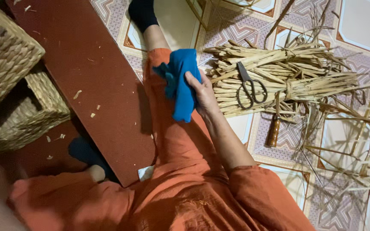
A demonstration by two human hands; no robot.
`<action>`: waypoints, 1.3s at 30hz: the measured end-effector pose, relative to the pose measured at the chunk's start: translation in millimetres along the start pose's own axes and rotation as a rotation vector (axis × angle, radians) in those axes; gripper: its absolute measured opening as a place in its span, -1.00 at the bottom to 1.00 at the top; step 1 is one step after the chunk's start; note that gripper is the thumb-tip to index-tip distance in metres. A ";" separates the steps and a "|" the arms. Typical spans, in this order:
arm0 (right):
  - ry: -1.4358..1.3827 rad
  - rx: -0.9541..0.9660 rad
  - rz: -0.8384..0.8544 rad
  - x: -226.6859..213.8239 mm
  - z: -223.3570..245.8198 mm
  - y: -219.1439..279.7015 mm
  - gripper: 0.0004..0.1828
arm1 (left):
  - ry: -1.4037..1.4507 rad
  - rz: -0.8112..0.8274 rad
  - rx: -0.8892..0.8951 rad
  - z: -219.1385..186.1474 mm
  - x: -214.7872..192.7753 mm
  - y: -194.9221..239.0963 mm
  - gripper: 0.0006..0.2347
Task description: The person wipes a woven basket with a blue cloth, then uses scissors to trim excess strands from the basket's edges. The person handles the basket and scissors throughout the clip.
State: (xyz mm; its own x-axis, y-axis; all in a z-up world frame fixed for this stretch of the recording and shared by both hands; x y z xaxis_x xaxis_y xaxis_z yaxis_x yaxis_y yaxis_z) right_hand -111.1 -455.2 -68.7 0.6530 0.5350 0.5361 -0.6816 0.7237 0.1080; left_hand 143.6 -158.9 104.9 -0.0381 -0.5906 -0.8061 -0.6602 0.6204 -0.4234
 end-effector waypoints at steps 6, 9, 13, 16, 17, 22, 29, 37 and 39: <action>-0.265 0.029 0.303 78.3 -18.8 -3.3 -0.12 | 0.337 0.466 -0.272 -16.9 85.1 -15.4 -0.16; -0.202 0.157 0.382 111.2 -43.9 -5.1 0.08 | 0.659 0.618 -0.306 -27.8 140.9 -15.2 -0.05; 0.475 -0.068 0.630 99.9 -45.5 -36.5 -0.06 | 0.815 0.631 -0.397 -10.8 181.9 -13.7 -0.14; 0.917 -0.451 0.223 37.1 13.6 -77.4 -0.44 | 0.638 0.564 -0.340 10.6 190.0 -31.5 -0.21; 0.761 -0.384 0.016 9.6 37.6 -88.6 -0.49 | 0.523 0.535 -0.322 19.1 188.3 -39.0 -0.21; 0.481 -0.779 -0.658 -112.5 204.5 -110.2 -0.16 | 0.034 0.564 -0.416 51.8 187.6 -63.5 -0.18; 0.537 -0.596 -0.617 -168.3 324.0 -172.3 0.32 | -0.208 0.592 -0.301 58.5 205.9 -77.5 -0.02; 0.454 -0.480 -0.543 -161.3 334.9 -245.0 -0.10 | -0.315 0.783 -0.324 50.0 231.0 -68.3 -0.10; 0.418 -0.444 -0.559 -163.6 337.7 -253.0 -0.29 | -0.267 0.800 -0.292 50.1 233.8 -64.0 -0.16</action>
State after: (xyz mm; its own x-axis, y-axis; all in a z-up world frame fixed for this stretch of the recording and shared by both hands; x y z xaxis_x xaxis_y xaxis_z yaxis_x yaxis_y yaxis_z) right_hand -157.0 -873.0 99.0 0.9856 0.0995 0.1366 -0.0831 0.9892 -0.1210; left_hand 214.5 -310.8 -77.2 -0.4170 0.1251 -0.9002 -0.6772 0.6179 0.3996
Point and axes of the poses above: each hand's wrist, its own y-axis away from the middle knuckle, its own x-axis out of the palm, z = x × y, the point moved 3 cm from there along -y, towards the middle knuckle, and after that the axes turned 7 degrees about -x, right-handed, at the moved point
